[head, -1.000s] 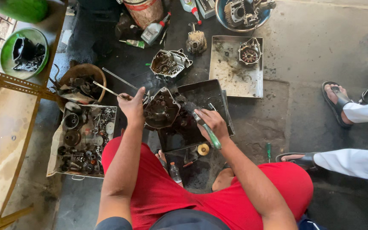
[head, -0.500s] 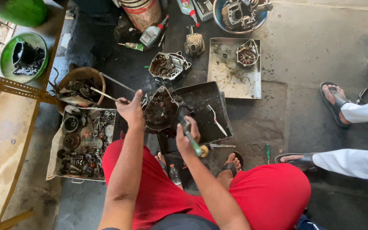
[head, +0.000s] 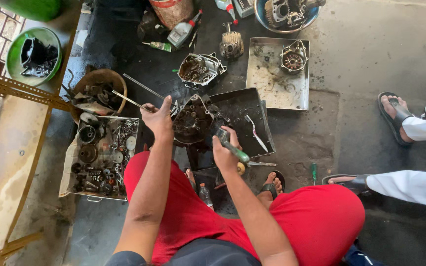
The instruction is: The person scrubs a disassembled engine casing with a brush and a metal tool, rotating the part to clean different areas. The person then places the cleaned part on the floor.
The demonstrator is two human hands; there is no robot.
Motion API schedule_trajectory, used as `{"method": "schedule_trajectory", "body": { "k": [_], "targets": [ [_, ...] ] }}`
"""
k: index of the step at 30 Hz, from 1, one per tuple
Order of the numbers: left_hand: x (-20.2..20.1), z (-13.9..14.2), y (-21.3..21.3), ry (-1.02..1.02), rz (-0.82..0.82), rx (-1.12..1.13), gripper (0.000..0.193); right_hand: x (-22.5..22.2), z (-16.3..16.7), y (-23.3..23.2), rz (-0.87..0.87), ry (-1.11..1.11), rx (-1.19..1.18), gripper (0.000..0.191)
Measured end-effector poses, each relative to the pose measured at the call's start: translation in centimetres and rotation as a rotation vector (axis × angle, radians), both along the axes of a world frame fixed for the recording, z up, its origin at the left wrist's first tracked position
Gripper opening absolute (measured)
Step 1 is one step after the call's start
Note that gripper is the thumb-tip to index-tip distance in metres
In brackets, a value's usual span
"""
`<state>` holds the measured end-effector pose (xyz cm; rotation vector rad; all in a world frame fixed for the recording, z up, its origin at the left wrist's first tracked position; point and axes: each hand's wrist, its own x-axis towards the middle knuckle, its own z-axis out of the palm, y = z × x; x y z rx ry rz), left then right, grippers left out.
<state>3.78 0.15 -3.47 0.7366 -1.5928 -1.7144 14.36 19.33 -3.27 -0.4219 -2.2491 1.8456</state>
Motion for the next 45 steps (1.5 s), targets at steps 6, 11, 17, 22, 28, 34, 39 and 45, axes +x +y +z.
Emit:
{"method": "schedule_trajectory", "body": {
  "k": [6, 11, 17, 22, 28, 34, 39, 45],
  "targets": [
    [0.0, 0.4, 0.2, 0.001, 0.001, -0.008, 0.055, 1.7, -1.0, 0.9, 0.137, 0.205, 0.148, 0.035],
    [0.0, 1.0, -0.1, -0.090, 0.056, -0.085, 0.056, 4.0, -2.4, 3.4, 0.516, 0.087, 0.419, 0.032],
    [0.0, 0.5, -0.8, -0.069, 0.084, -0.016, 0.059, -0.6, -4.2, 8.6, 0.443, 0.180, 0.414, 0.034],
    [-0.3, 0.2, -1.1, -0.066, 0.135, -0.060, 0.059, -2.7, -5.3, 2.9, -0.025, -0.094, -0.475, 0.031],
    [-0.4, 1.2, -0.3, -0.097, 0.141, 0.069, 0.060, -3.4, -6.3, 1.4, 0.094, -0.165, -0.527, 0.030],
    [-1.2, 1.8, 0.4, -0.156, 0.194, -0.114, 0.060, -5.6, -5.1, 3.8, 0.298, -0.168, -0.346, 0.031],
    [-2.0, 2.1, 0.3, -0.309, 0.278, -0.145, 0.060, -6.1, -3.9, 4.8, 0.540, 0.015, -0.067, 0.034],
    [-2.4, 2.5, 0.0, -0.313, 0.286, -0.055, 0.059, -5.1, -3.2, 8.1, 0.778, 0.054, 0.362, 0.039]
  ]
}}
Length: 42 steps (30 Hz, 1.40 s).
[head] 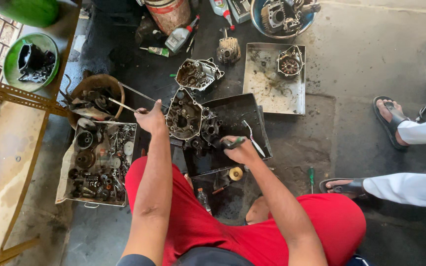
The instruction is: The person scrubs a disassembled engine casing with a brush and a metal tool, rotating the part to clean different areas. The person then places the cleaned part on the floor.
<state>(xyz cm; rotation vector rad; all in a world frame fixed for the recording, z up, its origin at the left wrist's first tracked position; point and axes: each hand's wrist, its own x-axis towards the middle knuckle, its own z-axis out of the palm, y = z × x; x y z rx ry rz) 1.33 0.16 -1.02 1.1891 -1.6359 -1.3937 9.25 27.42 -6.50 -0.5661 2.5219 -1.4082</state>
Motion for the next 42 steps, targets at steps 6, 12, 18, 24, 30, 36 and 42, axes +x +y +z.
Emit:
{"method": "schedule_trajectory", "body": {
  "k": [6, 12, 18, 24, 30, 36, 42],
  "targets": [
    [0.1, 0.0, -0.1, -0.056, 0.031, -0.002, 0.058, -0.9, 0.5, -1.1, -0.107, -0.089, -0.095, 0.041],
    [0.1, 0.2, -0.2, -0.034, 0.007, 0.040, 0.056, -3.4, 1.2, -0.3, -0.456, -0.110, -0.118, 0.036],
    [0.0, 0.3, -0.2, -0.008, 0.016, 0.075, 0.056, -5.2, 1.6, -3.0, -0.678, -0.233, -0.169, 0.038],
    [0.0, -0.3, -0.3, 0.049, 0.015, 0.149, 0.055, -5.0, 1.5, -3.2, -0.584, -0.001, -0.058, 0.036],
    [0.2, -1.0, -0.3, -0.031, 0.004, 0.035, 0.055, -3.0, 0.7, -3.7, -0.570, -0.047, -0.077, 0.035],
    [0.4, -1.0, -0.7, 0.114, -0.068, 0.258, 0.056, -2.5, 0.5, 0.6, -0.516, -0.199, 0.347, 0.043],
    [1.0, -0.8, -0.4, 0.183, -0.066, 0.230, 0.050, -0.4, 1.4, 6.5, -0.393, -0.255, 0.386, 0.041]
  ]
}}
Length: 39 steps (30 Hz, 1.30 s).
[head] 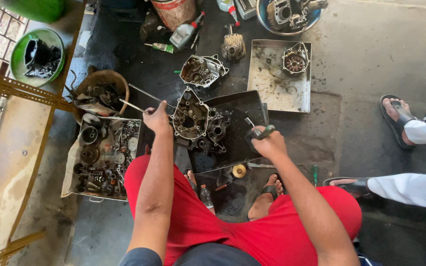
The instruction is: The person scrubs a disassembled engine casing with a brush and a metal tool, rotating the part to clean different areas. The person then places the cleaned part on the floor.
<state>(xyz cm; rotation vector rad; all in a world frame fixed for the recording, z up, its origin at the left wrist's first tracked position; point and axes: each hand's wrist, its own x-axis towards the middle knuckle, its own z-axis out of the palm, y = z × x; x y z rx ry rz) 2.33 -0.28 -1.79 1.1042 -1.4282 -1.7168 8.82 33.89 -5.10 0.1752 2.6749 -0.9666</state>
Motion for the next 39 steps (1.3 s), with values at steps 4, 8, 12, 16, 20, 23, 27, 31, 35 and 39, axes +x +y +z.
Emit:
{"method": "schedule_trajectory", "body": {
  "k": [4, 8, 12, 16, 20, 23, 27, 31, 35, 39],
  "targets": [
    [0.5, 0.3, 0.4, 0.092, -0.077, 0.003, 0.051, 0.1, -0.6, 1.5, -0.101, -0.110, -0.244, 0.041],
    [1.4, 0.4, 0.8, 0.180, -0.179, -0.001, 0.051, -0.5, -1.9, 0.7, -0.129, -0.051, -0.317, 0.044],
    [2.0, 0.4, 1.1, 0.227, -0.269, -0.011, 0.052, -0.5, -2.8, -0.7, 0.020, -0.119, -0.334, 0.064],
    [2.3, 0.2, 1.3, 0.201, -0.320, 0.028, 0.058, -0.1, -3.5, -2.9, 0.184, -0.228, -0.488, 0.091],
    [2.3, -0.3, 1.4, 0.263, -0.362, 0.030, 0.057, -0.5, -3.5, -4.2, 0.125, -0.364, -0.784, 0.099],
    [1.8, -0.3, 0.9, 0.335, -0.349, 0.045, 0.056, -0.8, -2.9, -3.6, -0.027, -0.555, -1.021, 0.099],
    [0.6, 0.2, -0.4, 0.354, -0.279, 0.204, 0.048, -1.4, -1.6, -2.2, -0.031, -0.566, -0.980, 0.096],
    [-0.3, -0.1, -0.9, 0.209, -0.272, 0.213, 0.045, -1.7, -1.2, -1.8, -0.038, -0.558, -1.030, 0.094],
    [-0.6, -1.1, -0.9, 0.221, -0.256, 0.194, 0.048, -1.6, -1.8, -2.7, 0.015, -0.476, -1.032, 0.092],
    [-0.4, -1.3, -1.0, 0.309, -0.270, 0.169, 0.038, -1.9, -2.0, -2.4, 0.076, -0.460, -0.930, 0.089]
  ]
}}
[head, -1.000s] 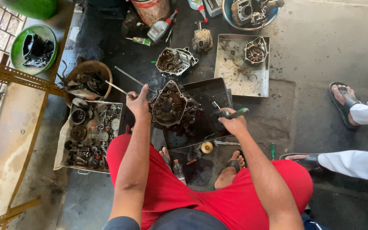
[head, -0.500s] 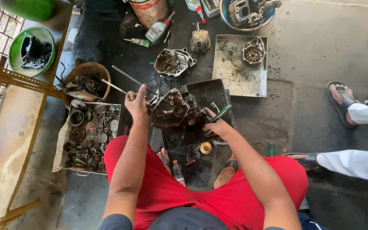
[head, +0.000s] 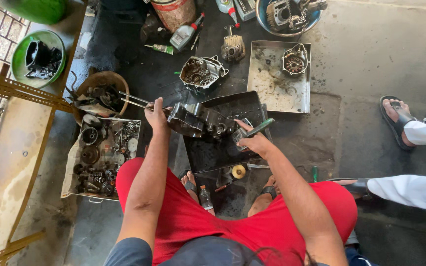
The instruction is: The person scrubs a disassembled engine casing with a brush and a metal tool, rotating the part to clean different areas. The person then places the cleaned part on the floor.
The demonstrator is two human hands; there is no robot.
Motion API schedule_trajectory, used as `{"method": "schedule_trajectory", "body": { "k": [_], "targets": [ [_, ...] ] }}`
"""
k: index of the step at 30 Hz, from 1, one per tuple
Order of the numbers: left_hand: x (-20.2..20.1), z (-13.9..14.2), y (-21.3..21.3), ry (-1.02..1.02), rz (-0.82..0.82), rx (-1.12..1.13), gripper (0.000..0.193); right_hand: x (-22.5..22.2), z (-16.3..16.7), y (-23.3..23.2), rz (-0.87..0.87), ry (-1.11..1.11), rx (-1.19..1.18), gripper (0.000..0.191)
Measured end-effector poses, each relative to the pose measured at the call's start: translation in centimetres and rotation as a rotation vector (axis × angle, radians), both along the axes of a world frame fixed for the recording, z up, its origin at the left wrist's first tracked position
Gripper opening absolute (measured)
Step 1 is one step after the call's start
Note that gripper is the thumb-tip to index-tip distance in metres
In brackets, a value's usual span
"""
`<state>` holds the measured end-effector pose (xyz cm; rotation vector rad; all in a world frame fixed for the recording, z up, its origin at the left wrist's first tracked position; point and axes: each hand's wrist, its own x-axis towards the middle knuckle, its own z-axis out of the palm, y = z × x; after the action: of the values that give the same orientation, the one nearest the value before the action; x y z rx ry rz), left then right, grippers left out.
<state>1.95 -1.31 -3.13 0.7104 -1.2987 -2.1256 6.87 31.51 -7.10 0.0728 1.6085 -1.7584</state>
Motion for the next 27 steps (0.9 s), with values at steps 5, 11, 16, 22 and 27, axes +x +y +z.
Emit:
{"method": "schedule_trajectory", "body": {
  "k": [5, 11, 16, 22, 27],
  "targets": [
    [-0.3, 0.1, 0.3, -0.108, 0.022, 0.006, 0.037, -0.7, 0.2, 1.6, 0.049, 0.647, 0.504, 0.075],
    [-0.6, -0.2, 0.3, -0.113, 0.036, -0.134, 0.039, 0.7, -0.4, 0.1, -0.173, 0.510, 0.453, 0.043],
    [-0.7, 0.3, 0.6, -0.161, 0.054, -0.151, 0.040, 0.0, 0.5, 0.1, -0.351, 0.476, 0.453, 0.034],
    [-0.8, 0.3, 1.0, -0.245, 0.077, -0.116, 0.039, 0.3, 0.7, -2.4, -0.676, -0.099, -0.149, 0.029],
    [-1.4, 0.0, 0.9, -0.225, 0.105, -0.112, 0.038, -0.3, 0.0, -1.7, -0.557, 0.194, 0.139, 0.030]
  ]
}}
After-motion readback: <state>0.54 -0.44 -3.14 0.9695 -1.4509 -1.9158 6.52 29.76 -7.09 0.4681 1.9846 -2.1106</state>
